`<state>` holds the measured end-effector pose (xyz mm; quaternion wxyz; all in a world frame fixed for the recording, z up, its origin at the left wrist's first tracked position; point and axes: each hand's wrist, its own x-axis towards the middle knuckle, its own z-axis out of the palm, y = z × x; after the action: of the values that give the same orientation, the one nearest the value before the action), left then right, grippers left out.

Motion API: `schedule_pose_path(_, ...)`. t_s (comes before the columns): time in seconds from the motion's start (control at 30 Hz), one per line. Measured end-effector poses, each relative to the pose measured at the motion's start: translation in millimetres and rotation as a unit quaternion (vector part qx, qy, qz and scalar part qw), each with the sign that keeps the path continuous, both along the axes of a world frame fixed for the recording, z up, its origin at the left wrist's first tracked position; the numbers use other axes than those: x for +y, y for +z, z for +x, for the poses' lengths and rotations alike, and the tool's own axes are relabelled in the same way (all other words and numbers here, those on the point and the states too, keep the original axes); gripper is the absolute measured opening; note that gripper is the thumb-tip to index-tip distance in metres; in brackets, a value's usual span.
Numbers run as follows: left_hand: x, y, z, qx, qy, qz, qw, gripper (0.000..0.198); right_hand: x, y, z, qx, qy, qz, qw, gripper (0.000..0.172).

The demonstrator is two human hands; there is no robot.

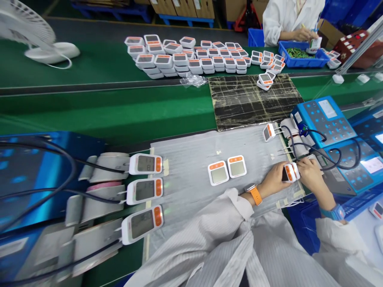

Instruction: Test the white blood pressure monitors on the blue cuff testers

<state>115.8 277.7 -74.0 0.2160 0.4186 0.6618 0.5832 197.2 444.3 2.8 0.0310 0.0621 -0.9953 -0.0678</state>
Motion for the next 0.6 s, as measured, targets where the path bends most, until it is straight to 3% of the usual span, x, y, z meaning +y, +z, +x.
schedule_pose_path(0.13,-2,9.6,0,0.037,0.003,-0.031,0.999,0.066,3,-5.7,-2,0.016,0.007,-0.005,1.0,0.027)
schedule_pose_path(0.23,-15,27.3,-3,0.078,0.005,-0.016,0.997,0.059,4,-5.3,-2,0.016,-0.008,-0.027,0.999,0.032)
schedule_pose_path(0.3,-29,42.7,-10,0.103,0.018,-0.006,0.995,0.055,2,0.4,-2,0.016,-0.036,-0.069,0.997,0.03)
schedule_pose_path(0.37,-45,58.9,-21,0.113,0.047,-0.011,0.992,0.055,-9,9.6,-3,0.043,-0.08,-0.173,0.981,0.028)
schedule_pose_path(0.43,-63,74.3,-35,0.12,0.076,-0.026,0.99,0.057,-28,19.3,-8,0.065,-0.125,-0.348,0.927,0.036)
schedule_pose_path(0.5,-81,88.4,-50,0.135,0.091,-0.039,0.986,0.06,-56,26.6,-22,0.045,-0.15,-0.532,0.832,0.052)
schedule_pose_path(0.57,-97,100.7,-63,0.159,0.101,-0.052,0.981,0.062,-86,31.3,-44,0.003,-0.158,-0.649,0.744,0.065)
schedule_pose_path(0.6,-105,106.0,-69,0.172,0.107,-0.06,0.977,0.062,-100,33.2,-57,-0.01,-0.162,-0.68,0.715,0.067)
